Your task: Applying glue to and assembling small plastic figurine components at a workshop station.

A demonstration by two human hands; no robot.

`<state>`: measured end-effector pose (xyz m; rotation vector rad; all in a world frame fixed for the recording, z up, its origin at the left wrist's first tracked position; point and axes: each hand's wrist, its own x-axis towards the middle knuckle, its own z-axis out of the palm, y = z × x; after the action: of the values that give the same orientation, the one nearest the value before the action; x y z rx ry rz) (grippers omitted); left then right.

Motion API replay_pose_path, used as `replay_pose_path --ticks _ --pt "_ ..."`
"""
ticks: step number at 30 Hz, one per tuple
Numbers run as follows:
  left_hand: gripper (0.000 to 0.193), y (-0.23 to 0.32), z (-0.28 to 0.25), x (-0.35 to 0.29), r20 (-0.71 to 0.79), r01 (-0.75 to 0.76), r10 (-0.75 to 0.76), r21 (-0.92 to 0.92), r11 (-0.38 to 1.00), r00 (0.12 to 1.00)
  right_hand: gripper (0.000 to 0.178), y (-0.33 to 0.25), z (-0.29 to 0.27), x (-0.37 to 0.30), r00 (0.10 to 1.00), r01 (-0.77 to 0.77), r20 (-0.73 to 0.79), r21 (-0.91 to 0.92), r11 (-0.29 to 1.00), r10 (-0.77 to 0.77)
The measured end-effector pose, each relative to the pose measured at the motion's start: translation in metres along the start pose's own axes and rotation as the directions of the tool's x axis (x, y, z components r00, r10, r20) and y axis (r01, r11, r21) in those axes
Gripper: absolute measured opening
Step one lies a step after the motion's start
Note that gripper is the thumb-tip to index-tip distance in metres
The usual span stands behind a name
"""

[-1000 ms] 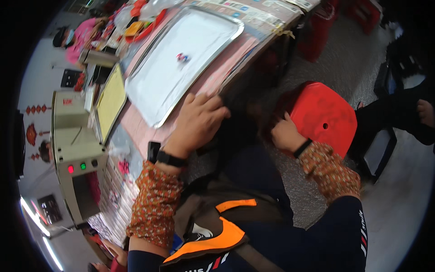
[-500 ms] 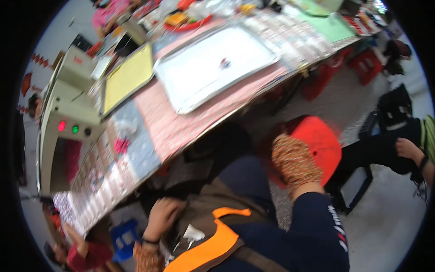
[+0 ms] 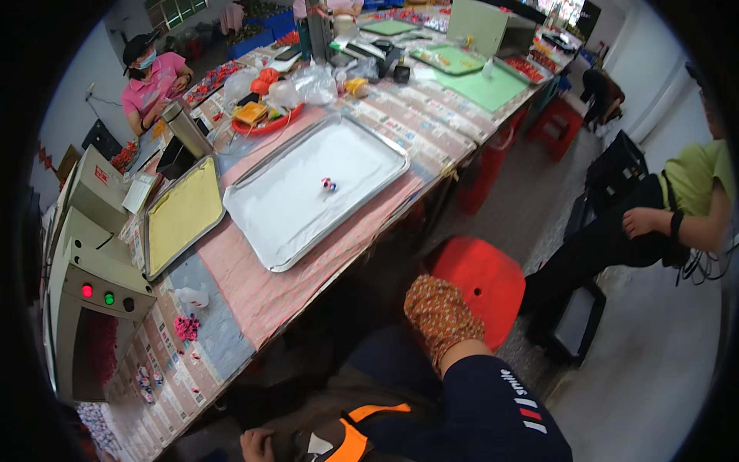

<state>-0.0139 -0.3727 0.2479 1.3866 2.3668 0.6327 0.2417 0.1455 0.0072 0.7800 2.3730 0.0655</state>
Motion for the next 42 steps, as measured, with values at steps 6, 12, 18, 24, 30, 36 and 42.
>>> replay_pose_path --ticks 6,12,18,24,30,36,42 --pt "0.017 0.017 0.016 0.036 0.089 -0.018 0.013 0.059 0.998 0.996 0.049 0.013 -0.021 0.052 0.987 0.026 -0.161 0.031 0.999 -0.021" --pt "0.019 -0.003 0.039 0.04 0.153 0.028 -0.05 0.148 0.989 0.987 0.047 0.018 -0.019 0.084 0.947 0.043 -0.321 0.052 0.998 -0.024" --pt "0.019 -0.025 0.04 0.031 0.13 0.057 -0.077 0.154 0.986 0.988 0.046 0.016 -0.016 0.075 0.853 0.062 -0.519 0.018 0.998 -0.044" --pt "0.017 -0.057 0.04 0.011 0.078 0.088 -0.097 0.105 0.991 0.992 0.043 0.005 -0.034 0.002 0.793 0.172 -0.603 0.089 0.981 -0.085" --pt "0.022 -0.085 0.052 -0.003 0.102 0.086 -0.101 0.144 0.986 0.99 0.04 -0.068 -0.041 -0.132 0.81 0.021 -0.567 0.286 0.958 0.151" --pt "0.021 -0.102 0.065 -0.007 0.065 0.015 -0.022 0.111 0.994 0.998 0.086 -0.136 0.026 -0.172 0.832 -0.154 -0.412 0.473 0.868 0.372" --pt "0.016 -0.127 0.072 -0.014 -0.047 -0.01 0.01 -0.003 1.0 0.999 0.102 -0.15 0.053 -0.176 0.846 -0.13 -0.398 0.49 0.862 0.354"
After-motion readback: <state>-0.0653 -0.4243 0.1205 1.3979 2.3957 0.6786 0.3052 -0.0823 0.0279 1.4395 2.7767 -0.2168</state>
